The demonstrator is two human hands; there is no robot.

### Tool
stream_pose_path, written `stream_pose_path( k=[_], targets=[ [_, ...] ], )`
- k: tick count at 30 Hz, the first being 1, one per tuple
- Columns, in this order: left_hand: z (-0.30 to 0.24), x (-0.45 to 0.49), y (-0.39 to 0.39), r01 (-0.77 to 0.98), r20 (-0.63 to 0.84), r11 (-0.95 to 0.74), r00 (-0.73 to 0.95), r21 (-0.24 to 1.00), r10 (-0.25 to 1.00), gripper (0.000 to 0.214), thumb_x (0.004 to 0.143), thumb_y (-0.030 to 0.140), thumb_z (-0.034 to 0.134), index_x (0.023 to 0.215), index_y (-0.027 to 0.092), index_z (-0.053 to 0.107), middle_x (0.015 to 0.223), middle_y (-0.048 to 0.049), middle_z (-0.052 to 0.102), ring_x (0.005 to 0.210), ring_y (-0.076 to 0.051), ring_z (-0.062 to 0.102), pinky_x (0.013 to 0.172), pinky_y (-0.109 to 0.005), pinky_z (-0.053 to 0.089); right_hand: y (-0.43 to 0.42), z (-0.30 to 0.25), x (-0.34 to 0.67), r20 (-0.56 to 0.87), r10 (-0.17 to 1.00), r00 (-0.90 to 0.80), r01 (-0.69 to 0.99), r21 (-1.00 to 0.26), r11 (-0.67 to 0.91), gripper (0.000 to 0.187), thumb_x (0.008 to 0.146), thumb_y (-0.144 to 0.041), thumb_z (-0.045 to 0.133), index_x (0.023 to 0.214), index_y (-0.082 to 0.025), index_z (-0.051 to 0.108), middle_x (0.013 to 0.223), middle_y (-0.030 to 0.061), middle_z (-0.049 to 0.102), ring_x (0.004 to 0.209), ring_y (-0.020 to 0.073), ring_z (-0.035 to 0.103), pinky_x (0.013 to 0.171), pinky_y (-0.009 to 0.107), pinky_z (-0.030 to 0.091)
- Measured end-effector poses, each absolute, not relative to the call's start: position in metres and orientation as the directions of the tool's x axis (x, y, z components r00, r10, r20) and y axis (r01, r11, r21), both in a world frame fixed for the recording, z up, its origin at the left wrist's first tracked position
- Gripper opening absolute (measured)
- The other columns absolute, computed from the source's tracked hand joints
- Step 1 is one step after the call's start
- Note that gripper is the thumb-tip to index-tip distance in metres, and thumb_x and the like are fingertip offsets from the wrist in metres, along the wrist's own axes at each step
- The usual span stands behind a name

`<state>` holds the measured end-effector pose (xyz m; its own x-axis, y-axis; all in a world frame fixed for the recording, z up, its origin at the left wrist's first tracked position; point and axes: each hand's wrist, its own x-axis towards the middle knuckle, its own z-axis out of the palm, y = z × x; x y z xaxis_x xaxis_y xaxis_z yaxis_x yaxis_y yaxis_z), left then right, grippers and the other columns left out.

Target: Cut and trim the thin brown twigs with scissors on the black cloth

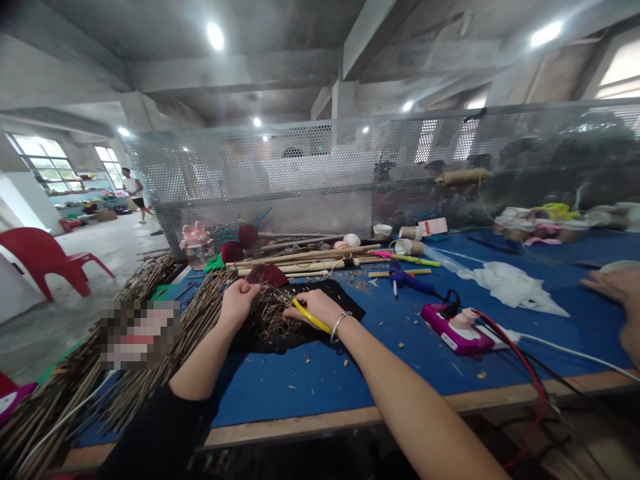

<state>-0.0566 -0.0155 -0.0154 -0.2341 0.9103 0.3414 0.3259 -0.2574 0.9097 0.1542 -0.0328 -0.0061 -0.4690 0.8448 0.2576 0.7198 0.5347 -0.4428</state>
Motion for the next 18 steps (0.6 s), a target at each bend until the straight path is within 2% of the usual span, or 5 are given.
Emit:
stream_pose_path(
  k=[3, 5, 9, 13, 18],
  targets=[
    [-0.016, -0.057, -0.015, 0.322, 0.366, -0.28, -0.252, 0.905, 0.896, 0.038, 0.066, 0.028, 0.059, 0.055, 0.02, 0.023, 0.051, 0.0075, 0.039, 0.054, -0.007, 0.04, 0.054, -0.018, 0.031, -0.036, -0.002, 0.154, 0.25, 0.854, -0.457, 0.74, -0.425, 0.52, 0.049, 0.078, -0.061, 0.046, 0.066, -0.017, 0.062, 0.056, 0.0014, 0.054, 0.051, 0.0109, 0.043, 0.05, 0.022, 0.028],
    [-0.017, -0.057, -0.014, 0.266, 0.352, -0.28, -0.283, 0.922, 0.892, 0.039, 0.065, 0.028, 0.06, 0.055, 0.02, 0.023, 0.049, 0.0081, 0.036, 0.052, -0.006, 0.038, 0.053, -0.018, 0.03, -0.039, 0.001, 0.154, 0.226, 0.878, -0.422, 0.779, -0.406, 0.478, 0.046, 0.077, -0.061, 0.048, 0.078, -0.018, 0.062, 0.064, 0.0033, 0.059, 0.056, 0.0134, 0.049, 0.052, 0.022, 0.03],
    [-0.02, -0.053, -0.012, 0.013, 0.266, -0.279, -0.343, 0.96, 0.901, 0.042, 0.062, 0.03, 0.063, 0.056, 0.02, 0.022, 0.047, 0.0097, 0.032, 0.047, -0.005, 0.033, 0.05, -0.018, 0.03, -0.042, 0.005, 0.154, 0.154, 0.892, -0.425, 0.794, -0.41, 0.449, 0.053, 0.074, -0.059, 0.055, 0.11, -0.021, 0.053, 0.086, 0.007, 0.064, 0.073, 0.0195, 0.058, 0.059, 0.023, 0.035],
    [-0.022, -0.048, -0.01, -0.237, 0.186, -0.269, -0.321, 0.934, 0.929, 0.049, 0.056, 0.032, 0.069, 0.057, 0.02, 0.022, 0.047, 0.0102, 0.035, 0.046, -0.004, 0.038, 0.053, -0.018, 0.036, -0.04, 0.002, 0.153, 0.163, 0.874, -0.459, 0.764, -0.43, 0.481, 0.055, 0.073, -0.058, 0.056, 0.113, -0.02, 0.051, 0.094, 0.0087, 0.063, 0.081, 0.0218, 0.059, 0.066, 0.026, 0.038],
    [-0.023, -0.043, -0.013, -0.182, 0.186, -0.217, -0.176, 0.959, 0.967, 0.047, 0.055, 0.033, 0.071, 0.055, 0.02, 0.026, 0.05, 0.0071, 0.046, 0.048, -0.005, 0.042, 0.053, -0.019, 0.038, -0.038, -0.001, 0.151, 0.197, 0.853, -0.483, 0.732, -0.445, 0.516, 0.054, 0.075, -0.058, 0.054, 0.111, -0.018, 0.053, 0.09, 0.0091, 0.064, 0.078, 0.0218, 0.059, 0.066, 0.026, 0.039]
  ],
)
